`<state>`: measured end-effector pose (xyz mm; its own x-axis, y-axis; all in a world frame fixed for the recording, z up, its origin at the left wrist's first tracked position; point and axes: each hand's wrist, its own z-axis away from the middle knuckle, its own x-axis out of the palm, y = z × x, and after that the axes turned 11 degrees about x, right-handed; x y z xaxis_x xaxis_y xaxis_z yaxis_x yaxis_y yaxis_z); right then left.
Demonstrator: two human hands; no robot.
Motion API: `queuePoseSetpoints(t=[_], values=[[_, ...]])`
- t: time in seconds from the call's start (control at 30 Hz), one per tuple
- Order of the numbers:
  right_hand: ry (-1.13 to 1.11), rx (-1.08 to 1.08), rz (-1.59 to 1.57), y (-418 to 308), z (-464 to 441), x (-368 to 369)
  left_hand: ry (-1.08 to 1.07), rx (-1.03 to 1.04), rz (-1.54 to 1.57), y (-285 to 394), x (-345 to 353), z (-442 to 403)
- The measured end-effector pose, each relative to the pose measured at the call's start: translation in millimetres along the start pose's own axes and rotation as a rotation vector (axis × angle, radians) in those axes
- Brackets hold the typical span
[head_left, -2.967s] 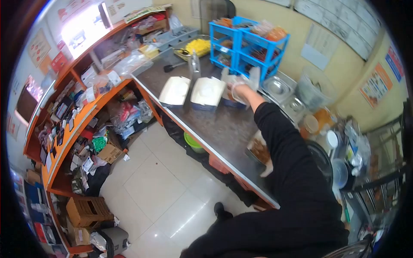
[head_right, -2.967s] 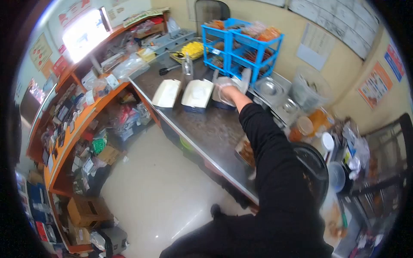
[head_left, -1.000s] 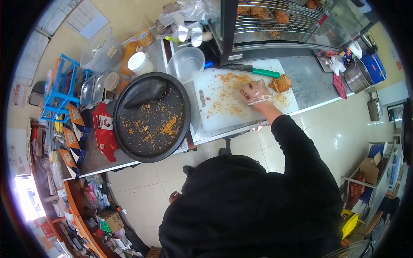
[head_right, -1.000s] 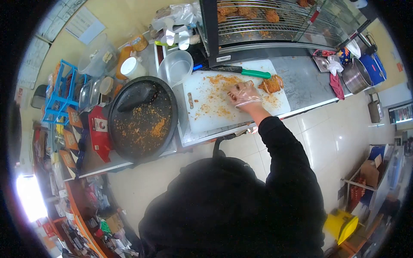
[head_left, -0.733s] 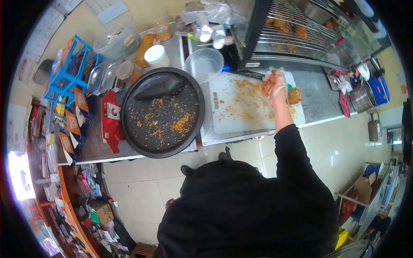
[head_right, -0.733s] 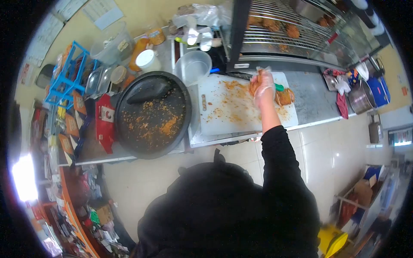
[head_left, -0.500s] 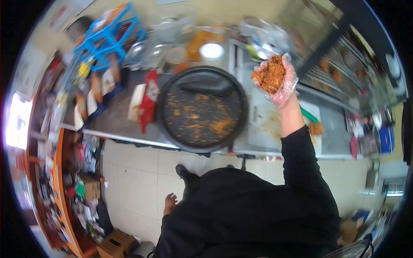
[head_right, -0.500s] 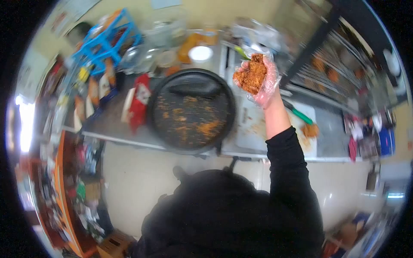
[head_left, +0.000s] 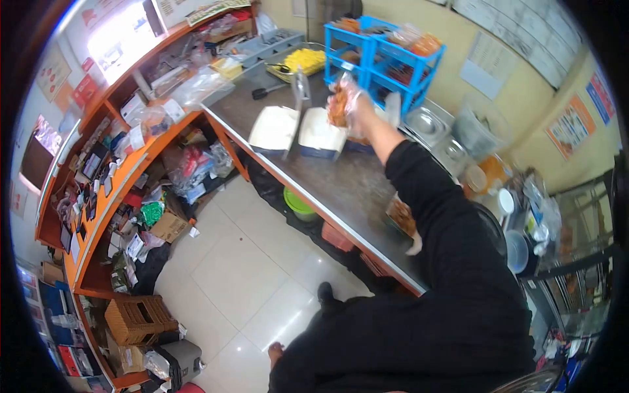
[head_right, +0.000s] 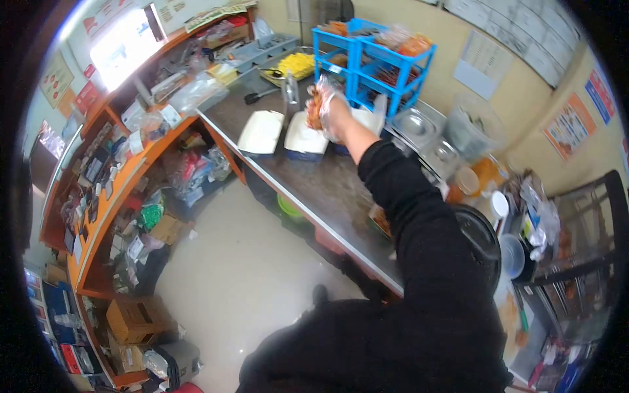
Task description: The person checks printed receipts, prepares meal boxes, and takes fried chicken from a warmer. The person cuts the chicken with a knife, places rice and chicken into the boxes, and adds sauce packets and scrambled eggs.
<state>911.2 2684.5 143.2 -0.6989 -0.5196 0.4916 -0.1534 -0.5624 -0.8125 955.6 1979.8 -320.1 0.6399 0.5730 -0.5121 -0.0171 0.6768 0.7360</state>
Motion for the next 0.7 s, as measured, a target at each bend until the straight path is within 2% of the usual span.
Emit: queuePoseSetpoints(t=[0.03, 0.07, 0.1, 0.13, 0.2, 0.23, 0.3, 0.33, 0.4, 0.47, 0.53, 0.57, 0.6, 0.67, 0.7], values=[[0.072, 0.079, 0.002, 19.3, -60.1, -8.3, 0.129, 0.182, 0.014, -5.8, -1.3, 5.8], [0.2, 0.019, 0.185, 41.8, -109.8, -20.5, 0.018, 0.621, -0.595, -9.0, -8.5, 0.5], [0.342, -0.022, 0.37, 63.6, -157.5, -31.2, 0.057, 0.519, -0.617, -12.9, -7.0, 3.4], [0.539, -0.211, 0.727, 82.6, -178.2, -35.5, 0.017, 0.411, -0.599, -14.9, -5.6, -1.6], [0.681, -0.164, 1.0, 103.0, -159.8, -13.4, -0.085, 0.192, -0.562, -26.7, -3.3, 1.1], [0.501, -0.218, 1.441, 106.8, -172.7, -17.7, 0.033, -0.241, -0.113, -24.0, 2.4, -3.7], [0.018, -0.284, 2.263, 122.3, -194.6, -52.7, -0.058, -0.09, -0.087, -17.1, 3.8, -9.5], [0.313, 0.051, 1.654, 116.7, -164.5, -27.7, -0.11, -0.014, -0.08, -10.9, 2.4, -15.2], [-0.049, -0.115, 2.131, 95.0, -142.0, -24.4, -0.219, 0.156, -0.068, 1.8, -3.3, -30.0], [0.096, -0.468, 2.235, 77.8, -137.0, -38.5, -0.342, 0.24, -0.253, 15.9, -7.8, -55.9], [0.173, -0.386, 1.21, 37.1, -39.8, -19.8, -0.366, 0.635, -0.573, 29.0, -11.1, -73.1], [0.098, -0.408, 1.001, 26.9, -5.2, -23.8, -0.405, 0.5, -0.678, 44.0, -11.2, -85.6], [0.042, -0.442, 0.792, 17.4, 33.6, -35.3, -0.442, 0.543, -0.77, 50.5, -9.0, -96.8], [0.108, -0.554, 0.54, 4.4, 150.1, -56.3, -0.533, 0.636, -0.785, 65.2, -0.7, -122.4], [0.3, -0.797, 0.73, 0.8, 194.9, -90.1, -0.587, 0.682, -0.746, 76.7, 9.8, -135.8]])
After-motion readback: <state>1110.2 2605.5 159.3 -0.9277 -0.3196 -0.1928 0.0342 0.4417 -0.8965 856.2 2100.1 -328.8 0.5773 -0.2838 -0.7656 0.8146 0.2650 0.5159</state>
